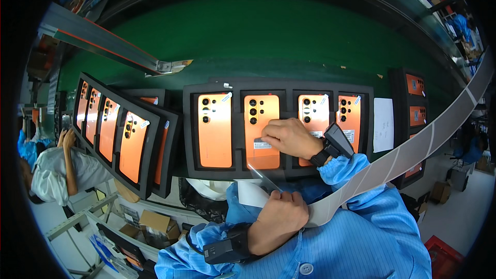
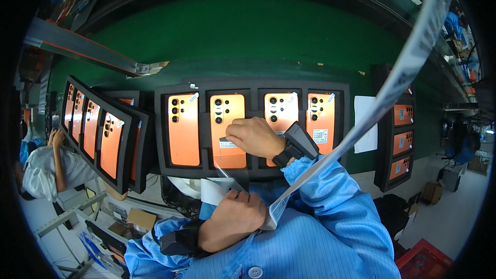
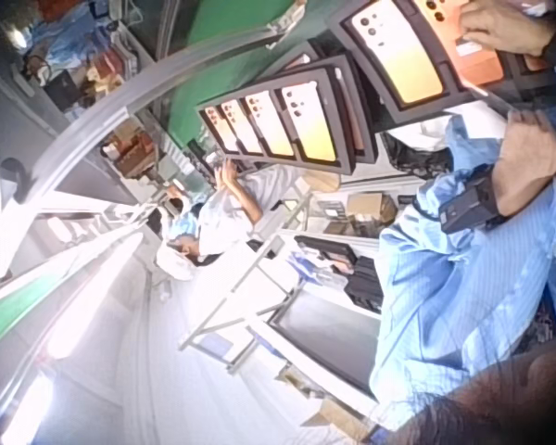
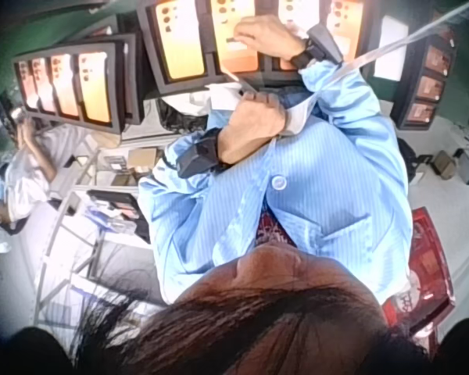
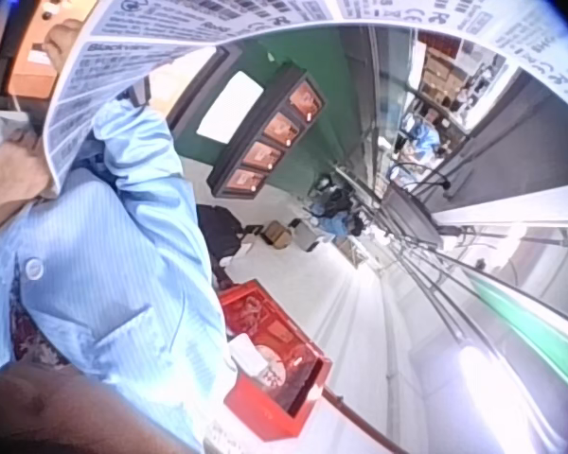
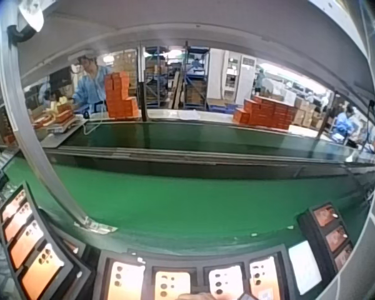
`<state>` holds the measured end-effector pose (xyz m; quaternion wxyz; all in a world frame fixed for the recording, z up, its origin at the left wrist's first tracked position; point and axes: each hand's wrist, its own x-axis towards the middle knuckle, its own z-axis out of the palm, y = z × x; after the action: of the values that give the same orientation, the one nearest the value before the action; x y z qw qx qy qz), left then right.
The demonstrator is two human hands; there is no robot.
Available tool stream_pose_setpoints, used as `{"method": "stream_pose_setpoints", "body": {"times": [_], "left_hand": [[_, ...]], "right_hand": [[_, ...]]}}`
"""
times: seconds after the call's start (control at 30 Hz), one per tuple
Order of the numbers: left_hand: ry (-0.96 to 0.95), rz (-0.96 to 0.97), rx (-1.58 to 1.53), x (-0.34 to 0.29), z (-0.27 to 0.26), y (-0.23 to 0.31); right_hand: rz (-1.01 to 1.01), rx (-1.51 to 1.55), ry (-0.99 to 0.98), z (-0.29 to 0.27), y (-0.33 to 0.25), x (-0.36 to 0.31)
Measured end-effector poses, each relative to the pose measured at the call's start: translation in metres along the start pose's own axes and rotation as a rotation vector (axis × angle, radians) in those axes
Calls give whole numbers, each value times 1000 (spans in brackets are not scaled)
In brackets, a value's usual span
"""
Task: Applying regulatory stickers and protective film to the back of orange smartphones on an assembly line.
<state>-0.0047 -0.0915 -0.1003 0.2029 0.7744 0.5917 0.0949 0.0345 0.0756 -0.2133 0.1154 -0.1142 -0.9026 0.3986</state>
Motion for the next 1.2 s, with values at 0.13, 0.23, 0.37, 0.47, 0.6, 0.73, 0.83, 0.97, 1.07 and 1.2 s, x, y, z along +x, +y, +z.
{"method": "stream_pose_setpoints", "body": {"times": [0.13, 0.23, 0.37, 0.47, 0.6, 0.73, 0.83, 0.97, 1.07, 1.2], "left_hand": [[5, 12, 3, 1, 0, -2], [13, 1, 20, -1, -2, -2], [-4, -10, 24, -2, -9, -4], [-13, -21, 56, 1, -17, -2], [-59, -34, 177, 8, -28, -2], [-54, -50, 386, 22, -43, -26], [114, -100, 335, 45, -39, -75], [298, -243, 176, 72, -43, -124], [566, -359, -140, 76, -45, -136], [372, -415, -868, 56, -48, -152]], "right_hand": [[-81, -228, -8, 4, -1, -5], [-113, -376, -13, 6, -7, -3], [-89, -455, 43, -8, -13, 14], [-59, -552, 105, -4, -11, 21], [-62, -624, 127, -4, 0, 28], [-114, -458, 147, -9, 9, 28], [-71, -323, 541, -11, 26, 16], [267, 82, 800, -48, 13, -24], [311, -41, 840, -66, 8, -50], [187, -72, 778, -72, -20, -59]]}}
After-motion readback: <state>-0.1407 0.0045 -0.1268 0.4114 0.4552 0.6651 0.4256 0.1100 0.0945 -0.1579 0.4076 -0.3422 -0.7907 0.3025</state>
